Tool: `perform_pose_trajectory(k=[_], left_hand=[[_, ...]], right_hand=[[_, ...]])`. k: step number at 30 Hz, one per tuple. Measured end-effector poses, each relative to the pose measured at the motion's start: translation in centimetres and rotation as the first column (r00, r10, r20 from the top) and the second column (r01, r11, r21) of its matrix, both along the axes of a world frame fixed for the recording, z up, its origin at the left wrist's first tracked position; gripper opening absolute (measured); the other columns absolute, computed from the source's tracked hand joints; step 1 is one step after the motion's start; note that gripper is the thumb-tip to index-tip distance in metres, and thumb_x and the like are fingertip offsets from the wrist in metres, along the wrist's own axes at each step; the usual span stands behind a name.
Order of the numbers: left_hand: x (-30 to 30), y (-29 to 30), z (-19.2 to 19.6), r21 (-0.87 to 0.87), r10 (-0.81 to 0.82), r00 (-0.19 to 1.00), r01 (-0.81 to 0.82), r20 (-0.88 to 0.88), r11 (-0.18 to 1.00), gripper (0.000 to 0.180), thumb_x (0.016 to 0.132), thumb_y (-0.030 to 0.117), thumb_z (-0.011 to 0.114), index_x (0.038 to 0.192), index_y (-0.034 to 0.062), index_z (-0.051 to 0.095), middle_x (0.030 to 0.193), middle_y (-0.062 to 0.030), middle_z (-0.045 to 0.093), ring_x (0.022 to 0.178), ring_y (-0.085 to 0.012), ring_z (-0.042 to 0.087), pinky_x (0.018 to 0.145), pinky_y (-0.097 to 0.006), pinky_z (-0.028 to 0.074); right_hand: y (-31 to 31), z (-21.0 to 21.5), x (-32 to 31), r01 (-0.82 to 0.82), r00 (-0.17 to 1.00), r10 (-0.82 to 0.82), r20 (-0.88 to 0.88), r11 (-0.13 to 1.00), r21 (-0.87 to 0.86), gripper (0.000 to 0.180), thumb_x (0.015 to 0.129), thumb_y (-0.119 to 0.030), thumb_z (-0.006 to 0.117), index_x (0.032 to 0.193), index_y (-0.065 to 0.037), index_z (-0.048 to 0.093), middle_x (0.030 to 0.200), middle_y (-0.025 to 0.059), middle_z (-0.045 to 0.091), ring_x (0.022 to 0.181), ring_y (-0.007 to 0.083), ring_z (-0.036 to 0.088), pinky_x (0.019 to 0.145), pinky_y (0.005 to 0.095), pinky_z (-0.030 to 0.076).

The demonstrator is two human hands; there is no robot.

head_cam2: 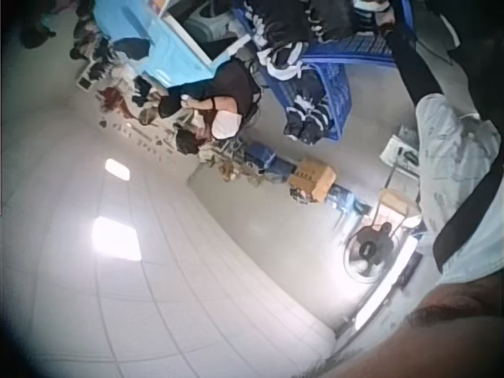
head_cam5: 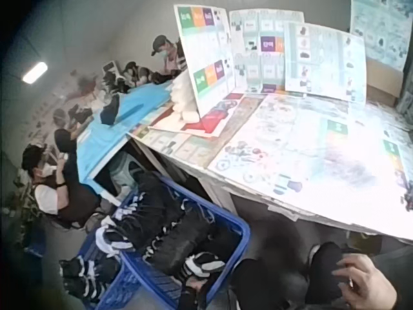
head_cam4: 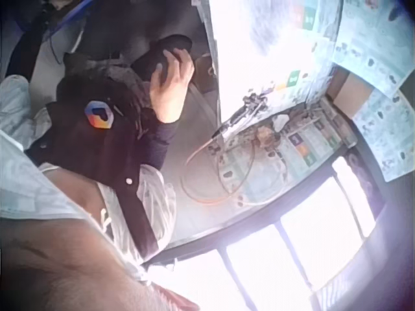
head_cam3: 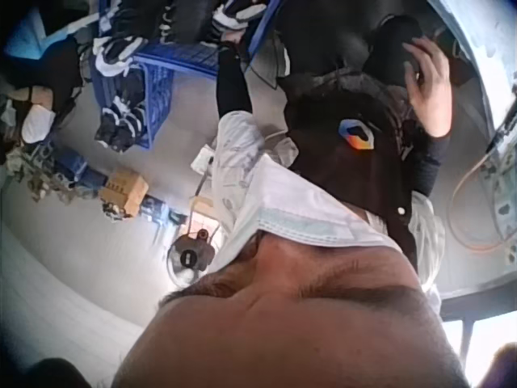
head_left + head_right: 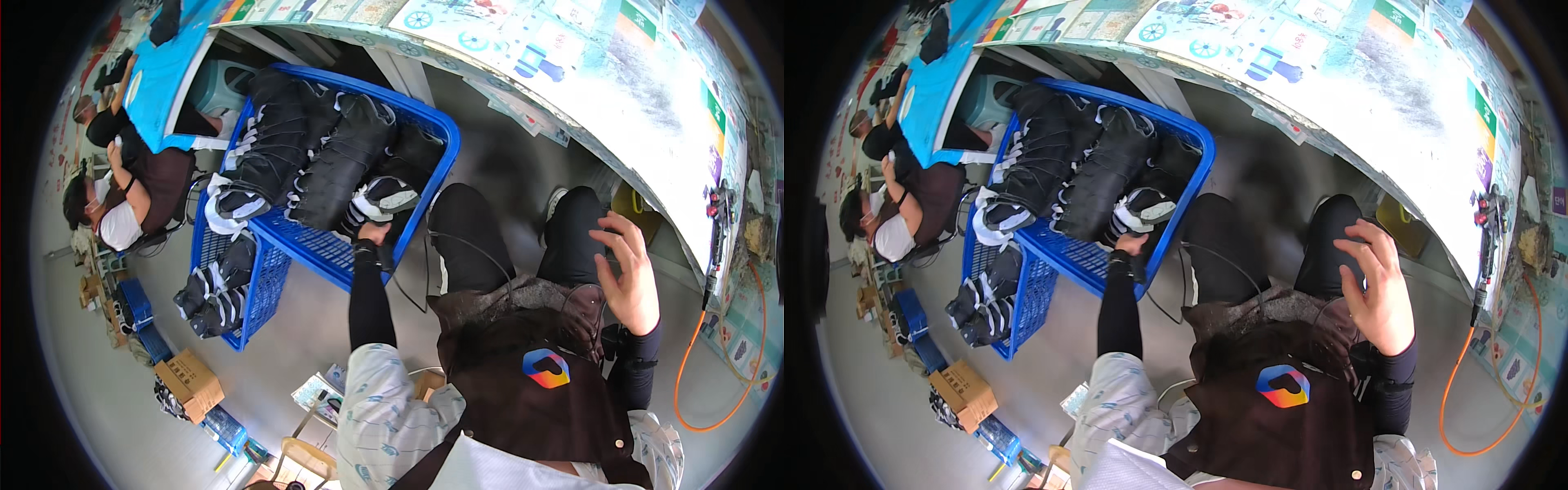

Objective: Trimming loose threads and excess material from shoe uppers using nippers and a small torch.

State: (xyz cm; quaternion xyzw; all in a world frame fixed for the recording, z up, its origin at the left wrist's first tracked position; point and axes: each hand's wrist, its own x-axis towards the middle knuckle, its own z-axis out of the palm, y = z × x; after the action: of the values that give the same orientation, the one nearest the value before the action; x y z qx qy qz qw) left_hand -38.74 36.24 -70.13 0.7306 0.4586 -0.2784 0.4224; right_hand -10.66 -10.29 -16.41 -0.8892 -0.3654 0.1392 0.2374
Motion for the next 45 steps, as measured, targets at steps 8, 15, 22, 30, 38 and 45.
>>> perform_pose_trajectory(k=[8,15,22,30,38,45], left_hand=[[11.3,-0.3,5.5,0.884,-0.541,0.812,0.401,-0.220,0.242,0.045,0.099,0.022,0.059,0.141,0.0348,0.070,0.152,-0.0097,0.058,0.131,-0.0379,0.056,0.096,-0.051,0.053],[11.6,5.0,19.2,0.901,-0.404,0.893,-0.004,0.198,0.434,0.023,0.103,0.020,0.057,0.117,0.0093,0.072,0.108,-0.0145,0.076,0.103,-0.0374,0.073,0.085,-0.052,0.057],[10.3,-10.7,51.5,0.908,-0.581,0.746,-0.074,0.325,0.413,0.021,0.103,0.021,0.069,0.107,0.0011,0.063,0.095,-0.0190,0.064,0.082,-0.0436,0.068,0.068,-0.050,0.055],[7.7,-24.5,55.4,0.727,-0.667,0.471,0.076,0.577,0.683,0.014,0.096,0.010,0.072,0.106,0.0008,0.066,0.098,-0.0163,0.063,0.087,-0.0386,0.067,0.076,-0.047,0.054],[9.5,-25.6,51.5,0.304,-0.349,0.270,0.195,0.897,0.932,0.017,0.098,0.001,0.068,0.089,-0.0023,0.053,0.083,-0.0139,0.051,0.073,-0.0313,0.052,0.067,-0.040,0.044],[10.3,-27.1,53.8,-0.185,0.100,0.394,0.183,0.914,0.966,0.012,0.108,0.006,0.059,0.099,-0.0017,0.058,0.107,-0.0039,0.055,0.090,-0.0109,0.049,0.081,-0.025,0.040]], right_hand=[[4.2,-0.4,-0.3,-0.137,0.990,0.139,-0.017,0.988,0.071,0.035,0.083,0.005,0.070,0.117,0.000,0.070,0.128,0.0186,0.063,0.129,0.0414,0.059,0.111,0.0488,0.049],[3.5,-2.0,1.0,-0.168,0.980,0.185,-0.078,0.968,0.188,0.031,0.087,0.002,0.070,0.118,-0.001,0.070,0.126,0.0159,0.065,0.121,0.0378,0.062,0.105,0.0452,0.052],[10.2,-0.8,-0.9,-0.274,0.946,0.324,0.020,0.763,0.585,0.065,0.087,-0.013,0.084,0.146,-0.009,0.058,0.147,0.0182,0.054,0.132,0.0389,0.058,0.107,0.0442,0.053],[1.8,-1.1,-2.1,0.046,0.965,0.150,-0.214,0.707,0.705,0.025,0.087,-0.009,0.084,0.107,-0.004,0.071,0.105,0.0127,0.072,0.098,0.0319,0.073,0.084,0.0419,0.061],[-1.8,-1.0,-1.7,0.060,0.965,0.151,-0.216,0.671,0.739,0.005,0.098,-0.002,0.074,0.101,-0.002,0.070,0.097,0.0065,0.071,0.089,0.0177,0.067,0.081,0.0318,0.055],[-4.2,0.4,1.6,0.245,0.617,0.350,-0.705,0.765,0.595,0.010,0.104,-0.002,0.066,0.095,-0.003,0.067,0.085,-0.0065,0.064,0.080,0.0040,0.057,0.075,0.0232,0.048]])
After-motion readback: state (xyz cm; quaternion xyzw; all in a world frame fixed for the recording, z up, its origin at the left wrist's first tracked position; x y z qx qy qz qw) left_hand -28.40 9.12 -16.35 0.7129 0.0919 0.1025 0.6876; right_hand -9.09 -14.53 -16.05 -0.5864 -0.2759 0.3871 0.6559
